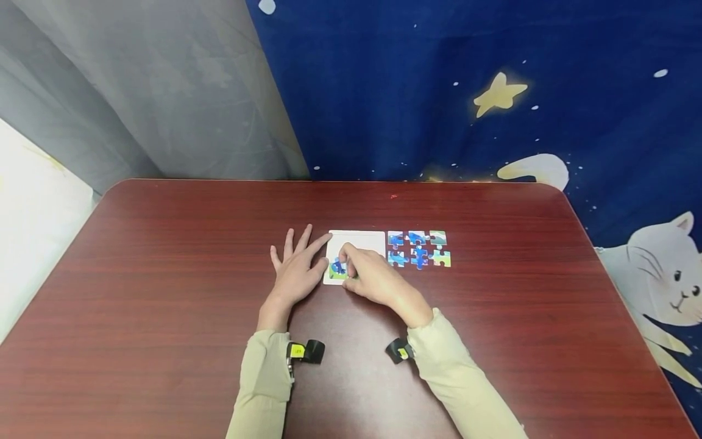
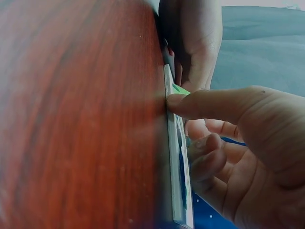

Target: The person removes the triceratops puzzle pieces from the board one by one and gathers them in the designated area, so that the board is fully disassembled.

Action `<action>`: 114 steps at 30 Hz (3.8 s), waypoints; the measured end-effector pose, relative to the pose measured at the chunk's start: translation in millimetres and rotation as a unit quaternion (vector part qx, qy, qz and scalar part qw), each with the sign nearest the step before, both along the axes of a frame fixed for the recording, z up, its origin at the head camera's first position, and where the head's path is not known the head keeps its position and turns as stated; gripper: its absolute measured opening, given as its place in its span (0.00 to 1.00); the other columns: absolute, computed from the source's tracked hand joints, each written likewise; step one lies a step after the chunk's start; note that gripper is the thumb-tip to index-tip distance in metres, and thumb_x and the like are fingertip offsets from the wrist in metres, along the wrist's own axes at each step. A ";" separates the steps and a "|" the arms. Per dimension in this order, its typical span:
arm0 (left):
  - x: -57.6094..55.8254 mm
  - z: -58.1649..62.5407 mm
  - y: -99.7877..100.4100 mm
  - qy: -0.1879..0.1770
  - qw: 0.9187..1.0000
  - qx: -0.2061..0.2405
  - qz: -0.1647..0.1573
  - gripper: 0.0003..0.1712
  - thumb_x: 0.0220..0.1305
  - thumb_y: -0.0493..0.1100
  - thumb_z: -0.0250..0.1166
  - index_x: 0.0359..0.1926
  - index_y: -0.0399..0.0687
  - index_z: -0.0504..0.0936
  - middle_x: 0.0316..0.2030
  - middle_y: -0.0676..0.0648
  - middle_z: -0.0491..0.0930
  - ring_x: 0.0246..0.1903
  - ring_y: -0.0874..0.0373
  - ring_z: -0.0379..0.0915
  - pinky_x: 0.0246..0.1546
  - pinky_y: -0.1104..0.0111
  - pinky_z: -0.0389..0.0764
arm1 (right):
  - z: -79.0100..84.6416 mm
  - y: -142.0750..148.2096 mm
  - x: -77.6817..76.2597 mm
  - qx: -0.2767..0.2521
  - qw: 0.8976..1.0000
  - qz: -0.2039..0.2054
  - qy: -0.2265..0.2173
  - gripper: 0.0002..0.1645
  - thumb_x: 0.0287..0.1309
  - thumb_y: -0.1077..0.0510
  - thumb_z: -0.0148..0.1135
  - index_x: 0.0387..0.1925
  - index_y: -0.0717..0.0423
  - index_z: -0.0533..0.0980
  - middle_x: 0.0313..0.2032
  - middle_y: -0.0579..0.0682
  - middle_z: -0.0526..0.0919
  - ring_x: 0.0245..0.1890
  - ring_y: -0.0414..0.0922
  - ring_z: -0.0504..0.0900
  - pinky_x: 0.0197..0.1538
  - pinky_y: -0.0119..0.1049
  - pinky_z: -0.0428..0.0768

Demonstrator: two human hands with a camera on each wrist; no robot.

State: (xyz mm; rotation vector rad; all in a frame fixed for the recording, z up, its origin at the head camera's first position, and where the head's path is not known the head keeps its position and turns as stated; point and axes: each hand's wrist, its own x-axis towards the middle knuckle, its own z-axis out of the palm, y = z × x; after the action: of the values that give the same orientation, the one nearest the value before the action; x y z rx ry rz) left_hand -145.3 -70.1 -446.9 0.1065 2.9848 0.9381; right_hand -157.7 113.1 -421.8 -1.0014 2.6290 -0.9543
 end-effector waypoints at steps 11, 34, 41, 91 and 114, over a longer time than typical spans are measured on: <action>0.0 -0.3 0.4 0.003 1.000 0.001 0.004 0.30 0.61 0.46 0.51 0.65 0.67 0.67 0.71 0.50 0.48 0.70 0.47 0.27 0.59 0.41 0.24 | 3.5 -3.0 2.3 0.006 0.997 -0.018 0.072 0.12 0.49 0.65 0.65 0.35 0.55 0.72 0.28 0.46 0.72 0.28 0.40 0.70 0.33 0.34 0.71; -0.6 -0.4 0.8 0.005 1.000 -0.003 0.004 0.29 0.60 0.46 0.50 0.64 0.67 0.68 0.71 0.49 0.50 0.70 0.47 0.28 0.59 0.40 0.25 | 5.1 -6.2 4.2 0.023 0.983 -0.041 0.175 0.04 0.51 0.64 0.65 0.28 0.55 0.77 0.29 0.44 0.73 0.26 0.39 0.72 0.29 0.32 0.73; -0.4 -1.2 1.0 0.007 1.000 -0.003 0.004 0.29 0.59 0.47 0.50 0.64 0.66 0.68 0.71 0.49 0.50 0.70 0.46 0.28 0.59 0.40 0.25 | 3.1 -4.8 2.8 0.011 0.988 -0.040 0.150 0.04 0.54 0.63 0.63 0.29 0.54 0.75 0.29 0.44 0.73 0.26 0.39 0.69 0.30 0.32 0.71; 0.8 0.5 3.6 0.003 0.999 -0.044 0.004 0.46 0.46 0.70 0.64 0.67 0.66 0.64 0.71 0.48 0.47 0.70 0.44 0.28 0.59 0.39 0.27 | 21.0 70.7 -7.8 -0.076 0.975 -0.141 0.152 0.06 0.52 0.64 0.65 0.35 0.57 0.81 0.26 0.44 0.78 0.24 0.38 0.73 0.28 0.33 0.71; 0.8 4.1 1.7 -0.017 0.999 -0.027 0.006 0.50 0.39 0.69 0.69 0.66 0.66 0.65 0.71 0.49 0.47 0.70 0.45 0.27 0.59 0.39 0.26 | -4.7 102.9 19.9 -0.018 0.992 -0.116 0.053 0.05 0.56 0.62 0.63 0.35 0.51 0.80 0.25 0.38 0.75 0.21 0.36 0.70 0.27 0.31 0.69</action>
State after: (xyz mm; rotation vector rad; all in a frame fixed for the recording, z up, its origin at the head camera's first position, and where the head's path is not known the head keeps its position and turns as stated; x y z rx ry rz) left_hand -144.5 -68.5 -442.8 0.0707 2.9796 0.8505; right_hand -137.7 215.9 -426.6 -0.7847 2.8767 -1.0241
